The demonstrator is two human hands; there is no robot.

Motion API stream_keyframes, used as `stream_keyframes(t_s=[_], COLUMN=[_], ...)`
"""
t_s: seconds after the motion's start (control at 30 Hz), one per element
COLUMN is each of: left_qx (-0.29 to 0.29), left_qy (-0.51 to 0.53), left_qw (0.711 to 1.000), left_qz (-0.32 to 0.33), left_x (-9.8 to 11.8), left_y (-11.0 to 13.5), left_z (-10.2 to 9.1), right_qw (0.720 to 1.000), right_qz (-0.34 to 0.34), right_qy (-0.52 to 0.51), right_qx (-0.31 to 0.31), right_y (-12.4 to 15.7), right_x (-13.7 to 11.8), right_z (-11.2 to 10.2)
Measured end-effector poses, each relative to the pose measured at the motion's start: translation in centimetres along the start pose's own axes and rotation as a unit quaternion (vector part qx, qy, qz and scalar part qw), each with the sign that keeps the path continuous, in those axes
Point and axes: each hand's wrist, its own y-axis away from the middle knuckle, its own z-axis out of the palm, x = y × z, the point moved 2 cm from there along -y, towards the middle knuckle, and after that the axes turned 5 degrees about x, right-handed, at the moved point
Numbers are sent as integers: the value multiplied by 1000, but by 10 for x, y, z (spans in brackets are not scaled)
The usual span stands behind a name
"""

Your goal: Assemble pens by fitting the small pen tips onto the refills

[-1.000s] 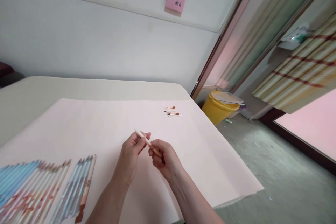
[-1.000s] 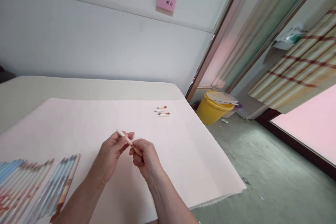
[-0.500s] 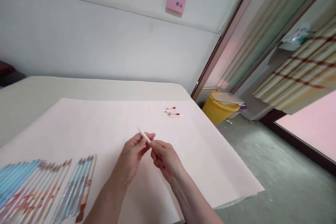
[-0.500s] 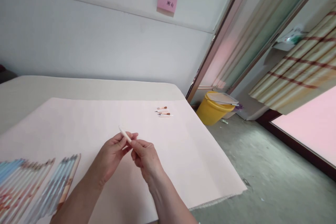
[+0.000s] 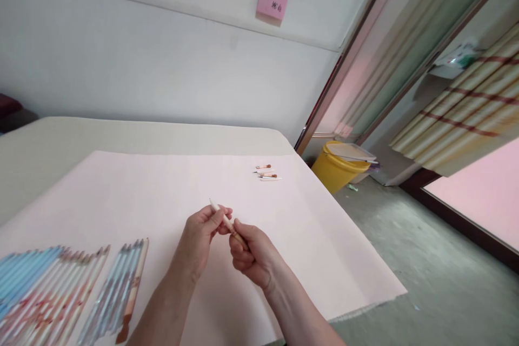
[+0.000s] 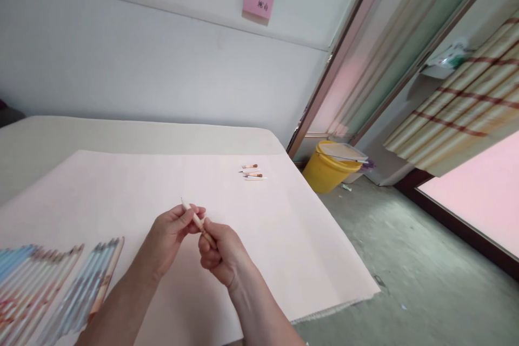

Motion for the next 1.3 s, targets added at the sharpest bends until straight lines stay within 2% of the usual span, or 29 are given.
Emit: stream_keyframes(t_s=[0.07, 0.17, 0.23, 0.3, 0.37, 0.4, 0.43, 0.5, 0.57, 0.63, 0.67, 0.73, 0.83, 0.9, 0.97, 1.03, 1.07, 1.1, 1.2, 1.23, 1.3], left_qx=[-14, -13, 8, 42, 69, 76, 80, 68, 39, 8, 0, -6, 0, 27, 60, 79, 81, 79, 50, 37, 16], left_qy=[4, 9, 9, 5, 2, 2, 2, -3, -5, 4, 10, 18, 20, 16, 6, -1, -1, 0, 0, 2, 9], left_qw=[1000, 1000, 1000, 999, 998, 997, 997, 998, 999, 1000, 1000, 1000, 1000, 1000, 998, 997, 997, 997, 999, 999, 1000], left_qz=[-2, -3, -1, 1, 9, 12, 14, 10, -1, -8, -10, -13, -7, 1, 5, 10, 12, 13, -1, -7, -14], left_x=[0, -1, -3, -4, -5, -5, -4, -3, -3, -2, -2, -3, -3, -3, -3, -2, -2, -2, -1, -1, -1], left_y=[0, 1, 0, 0, 0, -1, -1, -1, 0, 0, 0, 0, -1, -1, 0, 0, 1, 1, 1, 0, 0], left_z=[0, 1, 2, 2, 1, 1, 0, -1, -1, 0, 1, 2, 4, 4, 3, 1, 0, -1, -3, -3, -2], right_qw=[1000, 993, 964, 915, 881, 879, 890, 939, 986, 1000, 1000, 1000, 989, 957, 911, 883, 885, 897, 967, 983, 996], right_qz=[4, -86, -180, -268, -312, -311, -294, -213, -98, -10, 9, -4, -110, -202, -278, -315, -312, -293, -158, -110, -59], right_qy=[-12, 76, 180, 272, 322, 326, 315, 243, 126, 27, 1, -3, 90, 188, 272, 313, 314, 301, 186, 138, 73], right_qx=[-17, 26, 83, 130, 153, 156, 152, 116, 56, 2, -14, -16, 40, 95, 136, 149, 146, 138, 74, 46, 7], right_y=[-1, 0, 2, 6, 8, 8, 8, 5, 1, -1, -2, -2, -1, 2, 5, 7, 7, 6, 2, 1, 0], right_x=[1, -1, -4, -8, -9, -9, -8, -6, -2, 0, 0, 0, -3, -6, -8, -8, -7, -6, -2, -1, 0], right_z=[0, 1, 3, 7, 10, 11, 10, 8, 4, 1, 0, -1, 0, 3, 7, 9, 10, 9, 5, 4, 2])
